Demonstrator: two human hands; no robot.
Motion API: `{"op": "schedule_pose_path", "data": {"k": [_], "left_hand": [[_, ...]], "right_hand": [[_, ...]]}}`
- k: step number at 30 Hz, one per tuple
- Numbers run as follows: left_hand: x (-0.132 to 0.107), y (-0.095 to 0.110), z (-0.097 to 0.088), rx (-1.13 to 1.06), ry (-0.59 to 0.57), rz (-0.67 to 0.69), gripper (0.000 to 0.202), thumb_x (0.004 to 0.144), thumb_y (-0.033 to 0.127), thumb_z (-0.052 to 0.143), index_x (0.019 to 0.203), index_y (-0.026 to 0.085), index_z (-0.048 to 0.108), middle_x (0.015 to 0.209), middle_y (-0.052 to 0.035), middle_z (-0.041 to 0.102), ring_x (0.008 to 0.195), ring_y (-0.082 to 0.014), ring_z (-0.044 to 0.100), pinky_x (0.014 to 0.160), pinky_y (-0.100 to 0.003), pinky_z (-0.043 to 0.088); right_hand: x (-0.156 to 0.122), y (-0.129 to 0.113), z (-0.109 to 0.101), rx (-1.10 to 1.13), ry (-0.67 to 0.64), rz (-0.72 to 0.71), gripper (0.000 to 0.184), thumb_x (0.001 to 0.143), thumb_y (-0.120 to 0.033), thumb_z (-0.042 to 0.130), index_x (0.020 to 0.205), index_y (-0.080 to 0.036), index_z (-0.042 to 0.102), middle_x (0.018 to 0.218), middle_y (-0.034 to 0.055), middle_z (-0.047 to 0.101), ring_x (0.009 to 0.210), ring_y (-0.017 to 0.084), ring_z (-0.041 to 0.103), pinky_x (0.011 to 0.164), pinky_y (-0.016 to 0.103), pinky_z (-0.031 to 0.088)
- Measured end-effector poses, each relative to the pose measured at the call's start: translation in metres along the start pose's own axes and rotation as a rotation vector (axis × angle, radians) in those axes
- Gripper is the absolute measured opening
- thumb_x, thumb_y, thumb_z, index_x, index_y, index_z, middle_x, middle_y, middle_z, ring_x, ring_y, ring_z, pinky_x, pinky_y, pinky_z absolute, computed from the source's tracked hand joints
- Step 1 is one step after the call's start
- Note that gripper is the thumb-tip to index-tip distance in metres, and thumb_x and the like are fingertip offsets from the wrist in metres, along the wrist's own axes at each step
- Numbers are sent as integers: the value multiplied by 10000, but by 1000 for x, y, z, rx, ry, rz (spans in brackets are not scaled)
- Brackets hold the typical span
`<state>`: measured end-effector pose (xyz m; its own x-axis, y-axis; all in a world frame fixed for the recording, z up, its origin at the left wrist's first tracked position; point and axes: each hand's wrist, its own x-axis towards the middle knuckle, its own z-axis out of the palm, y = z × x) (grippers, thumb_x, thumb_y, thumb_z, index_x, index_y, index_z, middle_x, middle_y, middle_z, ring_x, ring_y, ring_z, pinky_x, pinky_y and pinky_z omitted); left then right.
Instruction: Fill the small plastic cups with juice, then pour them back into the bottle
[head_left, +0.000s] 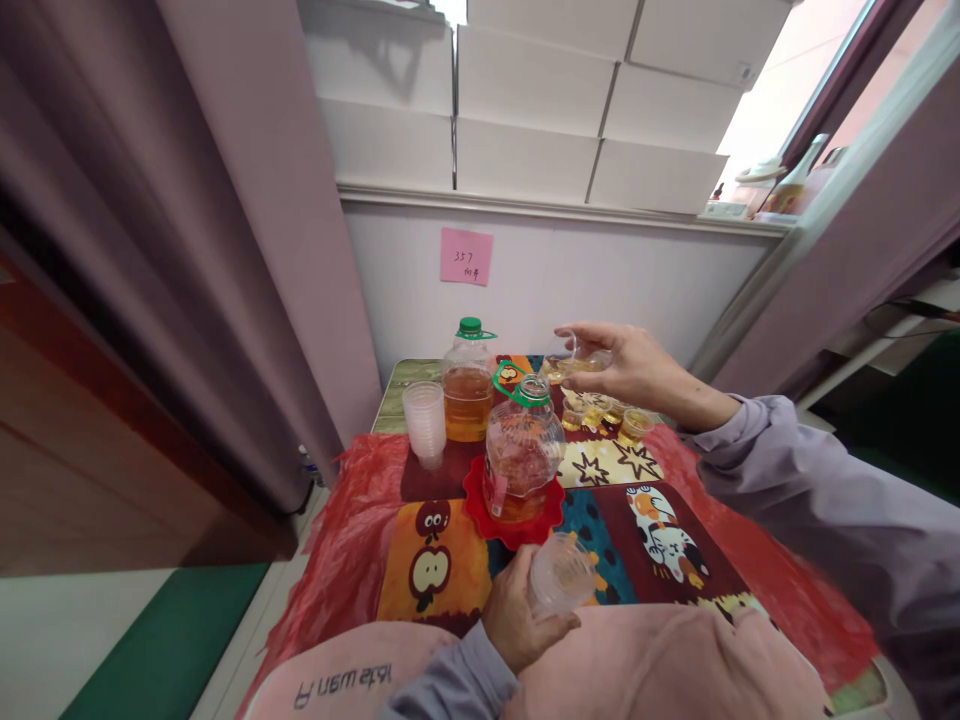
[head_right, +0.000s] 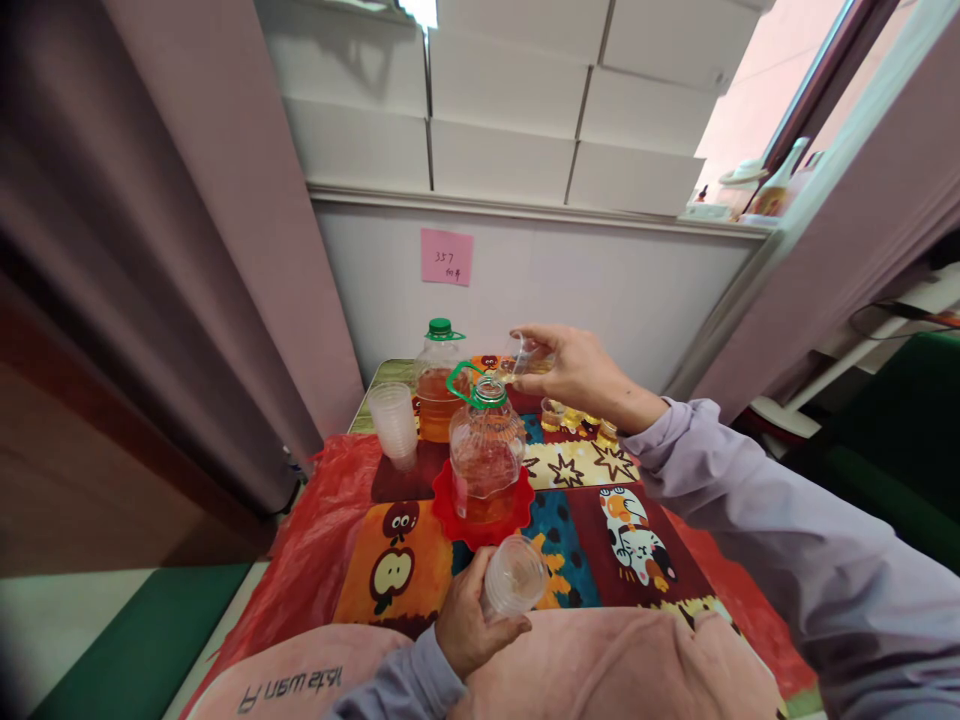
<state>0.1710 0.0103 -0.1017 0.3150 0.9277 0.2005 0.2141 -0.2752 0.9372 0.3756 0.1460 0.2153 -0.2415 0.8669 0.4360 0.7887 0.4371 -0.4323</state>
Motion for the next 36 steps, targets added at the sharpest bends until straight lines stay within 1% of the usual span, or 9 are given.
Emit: {"op": "schedule_pose_path", "data": {"k": [6,11,15,18,22,25,30,33,36], "left_hand": [[0,2,-1,14,-2,-3,727,552,339,1011,1147,253,602,1029,-68,777,913,-315,764,861,-439,611],[1,5,-3,4,-11,-12,718,577,420,989,1163,259,608,1046,-83,785,923,-337,766,868,-467,614],[1,9,-5,2,-21,-23,692,599,480,972,1149,271,606,1052,-80,790,926,-341,769,866,-467,618],[0,11,-5,24,-12,-25,658,611,464,959,1131,264,610,1033,-74,790,913,-326,769,848,-452,619],[-1,11,-5,43,6,-22,649,598,411,959,1124,248,617,1000,-63,786,884,-306,766,832,-436,622],[-1,11,-4,46,-2,-27,662,587,382,969,1130,250,615,1008,-64,790,888,-304,765,840,-429,623],[0,10,-4,28,1,-17,667,601,406,962,1148,246,614,1040,-71,792,909,-301,770,855,-427,624],[-1,10,-4,21,-2,-17,659,614,425,952,1153,243,620,1045,-71,792,918,-313,771,863,-445,623],[0,10,-5,13,-4,-21,675,592,434,959,1148,254,620,1043,-66,793,921,-323,773,872,-461,626]], "right_hand": [[2,-2,1,-57,-4,-35,628,753,-231,911,1369,-217,790,1068,69,834,968,261,791,920,398,645],[4,-6,1,-121,2,-63,641,744,-222,897,1375,-213,785,1116,74,833,988,269,789,930,410,641],[5,-8,0,-149,-6,-98,607,767,-235,874,1367,-220,786,1144,81,830,986,267,793,897,396,644],[5,-8,1,-164,-6,-128,594,787,-225,850,1376,-223,777,1175,87,825,1006,267,793,899,393,640],[7,-9,1,-202,-18,-157,613,787,-187,823,1396,-237,764,1221,88,820,1061,281,787,952,414,621],[9,-11,3,-234,-26,-174,635,795,-192,810,1424,-240,743,1260,98,812,1106,304,779,984,440,607],[11,-15,4,-288,-65,-213,654,811,-175,780,1460,-225,713,1309,124,795,1140,319,768,1008,451,587],[12,-17,4,-338,-80,-240,642,832,-182,766,1470,-231,704,1329,134,786,1157,331,754,1047,496,563],[12,-17,3,-383,-85,-266,652,835,-171,756,1479,-251,694,1342,129,775,1188,338,734,1159,609,475]]}}
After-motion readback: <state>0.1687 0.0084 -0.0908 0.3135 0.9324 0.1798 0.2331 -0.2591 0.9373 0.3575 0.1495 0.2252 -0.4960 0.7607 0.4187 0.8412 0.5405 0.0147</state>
